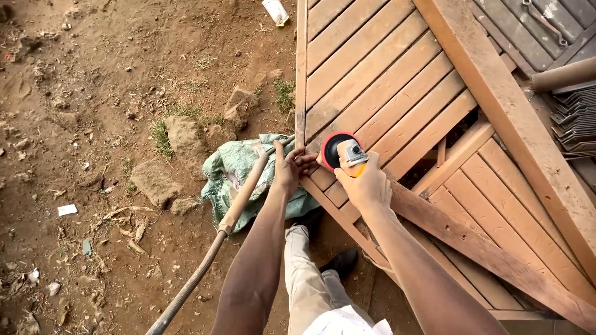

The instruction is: Sanding a wooden plank using a power sander and then removing the sanding disc.

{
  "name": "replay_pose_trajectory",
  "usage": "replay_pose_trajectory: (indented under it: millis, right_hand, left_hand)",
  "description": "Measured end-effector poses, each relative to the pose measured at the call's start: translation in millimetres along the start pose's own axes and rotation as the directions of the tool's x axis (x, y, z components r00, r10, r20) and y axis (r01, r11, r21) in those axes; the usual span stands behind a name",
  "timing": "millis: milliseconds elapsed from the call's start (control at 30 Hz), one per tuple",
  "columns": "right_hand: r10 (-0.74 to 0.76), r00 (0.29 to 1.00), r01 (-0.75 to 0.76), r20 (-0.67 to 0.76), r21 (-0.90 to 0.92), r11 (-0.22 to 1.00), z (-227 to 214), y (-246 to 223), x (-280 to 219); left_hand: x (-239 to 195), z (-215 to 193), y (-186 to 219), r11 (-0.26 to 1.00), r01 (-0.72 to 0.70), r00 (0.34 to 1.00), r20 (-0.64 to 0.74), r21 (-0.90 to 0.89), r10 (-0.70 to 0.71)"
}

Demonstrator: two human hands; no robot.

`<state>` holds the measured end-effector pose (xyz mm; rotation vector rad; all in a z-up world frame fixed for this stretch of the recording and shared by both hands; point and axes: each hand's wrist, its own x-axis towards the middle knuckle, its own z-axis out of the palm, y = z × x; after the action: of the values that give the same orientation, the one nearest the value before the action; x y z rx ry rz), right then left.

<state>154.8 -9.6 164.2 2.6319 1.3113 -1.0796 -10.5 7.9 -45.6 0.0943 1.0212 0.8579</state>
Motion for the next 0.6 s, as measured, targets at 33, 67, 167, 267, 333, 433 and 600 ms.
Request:
replay_pose_trajectory:
  millis: [33,67,167,267,333,433,600]
  right_hand:
    - [0.016,1.0,-0.016,-0.01,-0.04,0.999,-0.8,0.2,6.7]
    - [0.038,0.999,-0.039,-0.019,-0.08,0.996,-0.7,2.7,10.7]
    - [0.049,0.997,-0.057,-0.067,-0.109,0.992,-15.5,19.0,12.3]
    - [0.118,0.989,-0.129,-0.091,-0.122,0.984,-34.0,55.0,3.0]
    - [0.162,0.982,-0.17,-0.096,-0.082,0.982,-38.4,87.2,-5.3]
    - [0.235,0.967,-0.239,-0.097,-0.034,0.97,-34.1,115.2,-14.7]
    - [0.239,0.97,-0.24,-0.047,-0.018,0.971,-16.7,76.0,-20.2]
  left_hand:
    - [3.0,-0.2,0.1,1.0,0.005,1.0,0.0,0.011,-0.005]
    - [3.3,-1.6,-2.8,1.0,0.017,1.0,-0.001,0.024,-0.017]
    - [3.4,1.0,-3.0,0.998,0.009,1.0,-0.014,0.064,-0.008]
    - [20.0,-4.1,-17.3,0.996,-0.031,0.999,-0.037,0.078,0.034]
    - [10.6,2.2,-13.9,0.995,-0.04,0.998,-0.047,0.086,0.044]
    - [3.9,6.8,-12.4,0.993,-0.049,0.996,-0.066,0.108,0.057]
    - [8.5,3.8,-13.8,0.993,-0.041,0.997,-0.057,0.111,0.047]
